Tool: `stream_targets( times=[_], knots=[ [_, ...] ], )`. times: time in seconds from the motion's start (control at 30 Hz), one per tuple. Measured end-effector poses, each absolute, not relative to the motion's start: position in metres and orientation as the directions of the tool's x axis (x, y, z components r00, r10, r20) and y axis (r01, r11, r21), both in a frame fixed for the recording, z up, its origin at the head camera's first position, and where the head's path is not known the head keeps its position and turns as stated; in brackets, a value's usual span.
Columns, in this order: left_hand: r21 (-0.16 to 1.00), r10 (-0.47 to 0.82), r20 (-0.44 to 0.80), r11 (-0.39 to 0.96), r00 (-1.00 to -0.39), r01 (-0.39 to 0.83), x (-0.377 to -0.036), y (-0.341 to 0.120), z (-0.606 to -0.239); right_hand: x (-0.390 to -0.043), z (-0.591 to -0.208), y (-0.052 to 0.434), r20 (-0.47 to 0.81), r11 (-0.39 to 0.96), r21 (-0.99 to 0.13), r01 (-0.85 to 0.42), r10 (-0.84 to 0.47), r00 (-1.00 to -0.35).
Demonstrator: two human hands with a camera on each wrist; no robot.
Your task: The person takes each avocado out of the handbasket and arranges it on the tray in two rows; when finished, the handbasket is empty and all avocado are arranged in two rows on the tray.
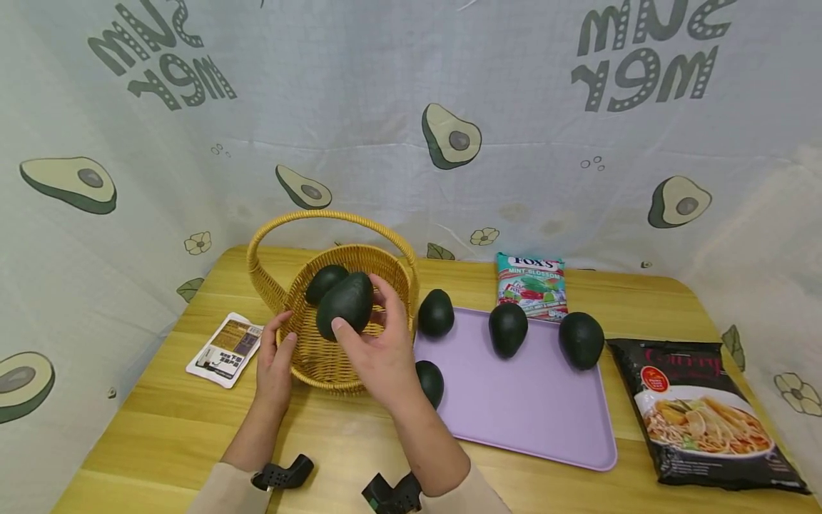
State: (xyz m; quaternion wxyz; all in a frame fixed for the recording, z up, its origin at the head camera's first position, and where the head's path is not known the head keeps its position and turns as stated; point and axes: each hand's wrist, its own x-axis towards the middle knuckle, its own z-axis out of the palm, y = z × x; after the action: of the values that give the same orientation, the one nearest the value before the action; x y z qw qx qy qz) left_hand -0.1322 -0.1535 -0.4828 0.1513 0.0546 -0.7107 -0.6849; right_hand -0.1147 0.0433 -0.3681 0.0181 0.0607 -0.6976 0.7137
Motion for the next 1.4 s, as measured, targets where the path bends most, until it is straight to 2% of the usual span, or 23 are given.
stream_targets(
  times=[0.17, 0.3, 0.67, 0.9, 1.4],
  knots=[
    [0.992, -0.276, 0.127, 0.042, -0.953, 0.12, -0.132, -0.154, -0.483, -0.113, -0.372, 0.056, 0.112, -0.05, -0.993, -0.109, -0.07, -0.991],
    [0.991, -0.273, 0.136, 0.035, -0.952, 0.132, -0.132, -0.154, -0.482, -0.113, -0.376, 0.067, 0.108, -0.018, -0.994, -0.106, -0.076, -0.991],
    [0.992, -0.261, 0.122, 0.023, -0.958, 0.12, -0.131, -0.155, -0.486, -0.113, -0.38, 0.101, 0.055, 0.176, -0.982, -0.068, -0.081, -0.995],
    [0.991, -0.251, 0.132, 0.019, -0.959, 0.132, -0.131, -0.154, -0.484, -0.111, -0.383, 0.13, -0.001, 0.241, -0.97, -0.018, -0.078, -0.997],
    [0.99, -0.251, 0.139, 0.021, -0.958, 0.138, -0.132, -0.154, -0.485, -0.1, -0.398, 0.196, -0.034, 0.505, -0.863, -0.011, -0.079, -0.996]
  ],
)
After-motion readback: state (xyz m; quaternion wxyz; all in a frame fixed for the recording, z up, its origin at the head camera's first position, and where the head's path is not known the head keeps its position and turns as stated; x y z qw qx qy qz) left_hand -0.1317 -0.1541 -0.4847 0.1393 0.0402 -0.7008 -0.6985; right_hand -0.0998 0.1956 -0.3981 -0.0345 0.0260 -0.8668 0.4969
